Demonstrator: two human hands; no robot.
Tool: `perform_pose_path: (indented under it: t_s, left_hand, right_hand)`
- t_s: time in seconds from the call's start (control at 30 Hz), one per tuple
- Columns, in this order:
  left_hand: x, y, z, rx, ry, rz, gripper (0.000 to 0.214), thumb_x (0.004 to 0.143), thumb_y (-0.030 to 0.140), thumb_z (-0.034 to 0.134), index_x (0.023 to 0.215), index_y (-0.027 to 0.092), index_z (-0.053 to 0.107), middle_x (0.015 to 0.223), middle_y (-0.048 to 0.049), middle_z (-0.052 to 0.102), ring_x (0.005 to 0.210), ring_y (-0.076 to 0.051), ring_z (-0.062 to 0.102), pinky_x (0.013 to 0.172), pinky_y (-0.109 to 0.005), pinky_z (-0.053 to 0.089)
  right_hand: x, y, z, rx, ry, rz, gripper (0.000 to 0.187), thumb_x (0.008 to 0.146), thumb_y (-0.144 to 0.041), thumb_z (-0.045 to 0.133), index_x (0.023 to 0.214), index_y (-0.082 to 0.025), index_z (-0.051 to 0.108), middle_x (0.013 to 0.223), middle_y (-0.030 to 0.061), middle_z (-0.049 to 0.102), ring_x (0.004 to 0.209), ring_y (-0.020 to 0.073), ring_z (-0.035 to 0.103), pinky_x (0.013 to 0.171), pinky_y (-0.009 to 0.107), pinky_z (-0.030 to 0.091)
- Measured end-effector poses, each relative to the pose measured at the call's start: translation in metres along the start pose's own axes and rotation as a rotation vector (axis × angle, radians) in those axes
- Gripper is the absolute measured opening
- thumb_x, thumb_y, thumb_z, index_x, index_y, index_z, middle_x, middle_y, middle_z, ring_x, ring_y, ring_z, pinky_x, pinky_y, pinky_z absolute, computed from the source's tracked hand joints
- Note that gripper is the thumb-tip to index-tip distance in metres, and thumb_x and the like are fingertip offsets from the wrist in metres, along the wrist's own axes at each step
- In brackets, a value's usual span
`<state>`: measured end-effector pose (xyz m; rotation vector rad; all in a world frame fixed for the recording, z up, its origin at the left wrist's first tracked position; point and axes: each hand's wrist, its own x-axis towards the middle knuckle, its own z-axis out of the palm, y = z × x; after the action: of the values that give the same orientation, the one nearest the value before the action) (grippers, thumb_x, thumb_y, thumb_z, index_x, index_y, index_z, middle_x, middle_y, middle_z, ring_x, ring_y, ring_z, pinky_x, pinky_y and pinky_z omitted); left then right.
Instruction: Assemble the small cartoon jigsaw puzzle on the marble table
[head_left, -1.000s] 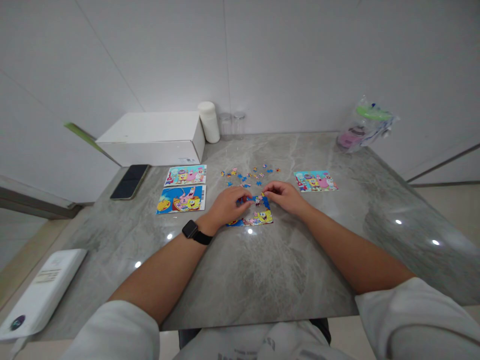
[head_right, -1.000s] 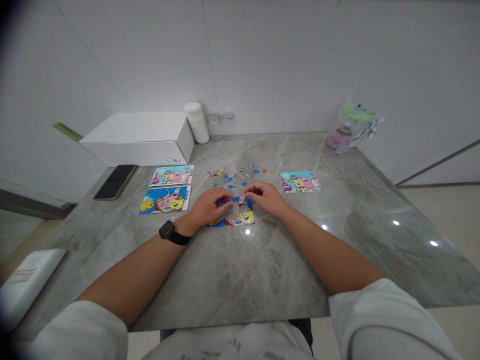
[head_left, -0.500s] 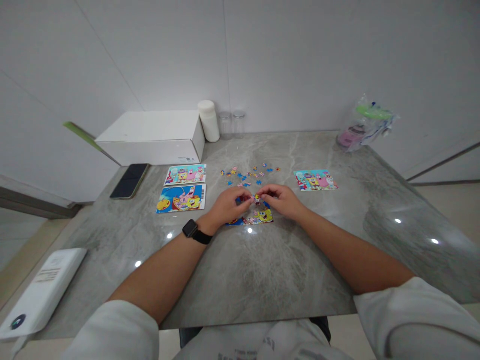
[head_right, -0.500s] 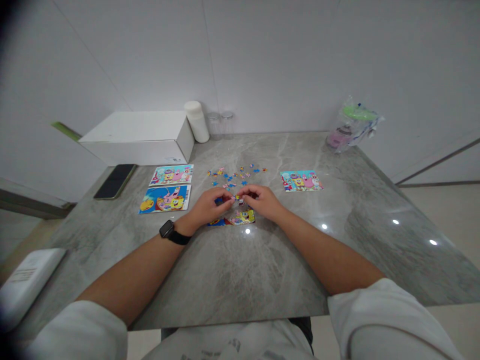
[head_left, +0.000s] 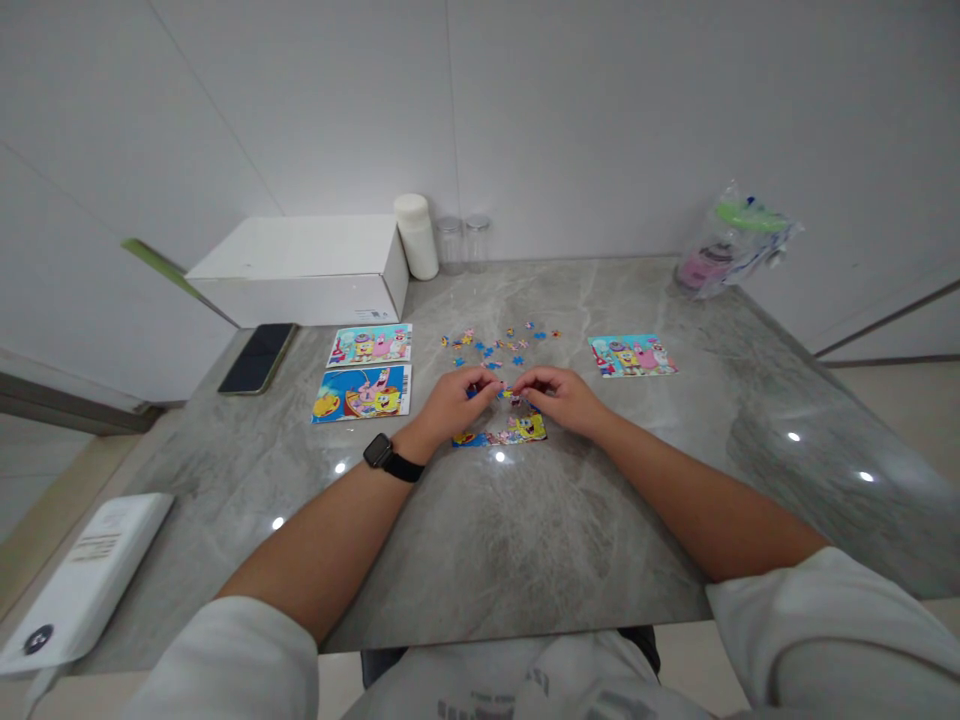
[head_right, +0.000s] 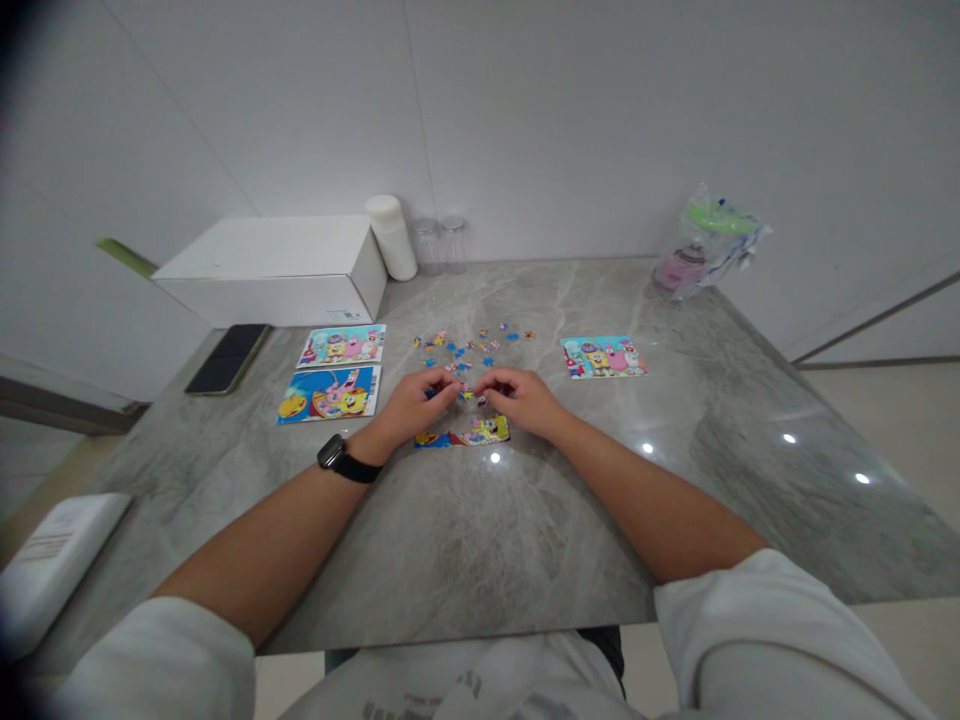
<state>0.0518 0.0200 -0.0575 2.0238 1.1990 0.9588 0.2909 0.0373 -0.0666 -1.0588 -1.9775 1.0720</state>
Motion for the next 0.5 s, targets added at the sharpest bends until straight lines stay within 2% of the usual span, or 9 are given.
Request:
perform_pose_path:
  t_s: [0.17, 0.3, 0.5]
  left_hand:
    - [-0.0016, -0.0011, 0.0032, 0.037, -0.066, 0.053, 0.028, 0.1, 0.039, 0.062, 0.085, 0.018, 0.072, 0.081, -0.0016, 0.072, 0.076, -0.015, 0.062, 0.075, -0.028, 0.046]
    - [-0.0029, -0.0035, 0.0069, 0.083, -0.147, 0.146, 0.026, 0.102, 0.037, 0.061, 0.091, 0.019, 0.075, 0.084, -0.0026, 0.073, 0.079, -0.017, 0.064, 0.076, -0.029, 0.046]
    - [-0.0023, -0.0049, 0.0064, 0.178, -0.14, 0.196, 0.026, 0.105, 0.037, 0.057, 0.094, 0.02, 0.075, 0.085, -0.004, 0.074, 0.082, -0.019, 0.065, 0.079, -0.032, 0.048]
  right_hand:
    - [-0.0012, -0.0047, 0.0013, -0.066, 0.031, -0.076, 0.022, 0.091, -0.032, 0.066, 0.105, -0.021, 0.079, 0.092, 0.0038, 0.079, 0.075, 0.0169, 0.066, 0.071, 0.029, 0.05]
    - [-0.0023, -0.0088, 0.0031, -0.079, -0.006, -0.108, 0.02, 0.09, -0.034, 0.071, 0.104, -0.022, 0.079, 0.092, 0.0034, 0.079, 0.079, 0.0175, 0.067, 0.074, 0.029, 0.05]
    - [-0.0006, -0.0032, -0.0003, -0.143, -0.031, -0.079, 0.015, 0.089, -0.032, 0.071, 0.095, -0.022, 0.08, 0.085, 0.0019, 0.077, 0.076, 0.0171, 0.066, 0.072, 0.029, 0.048]
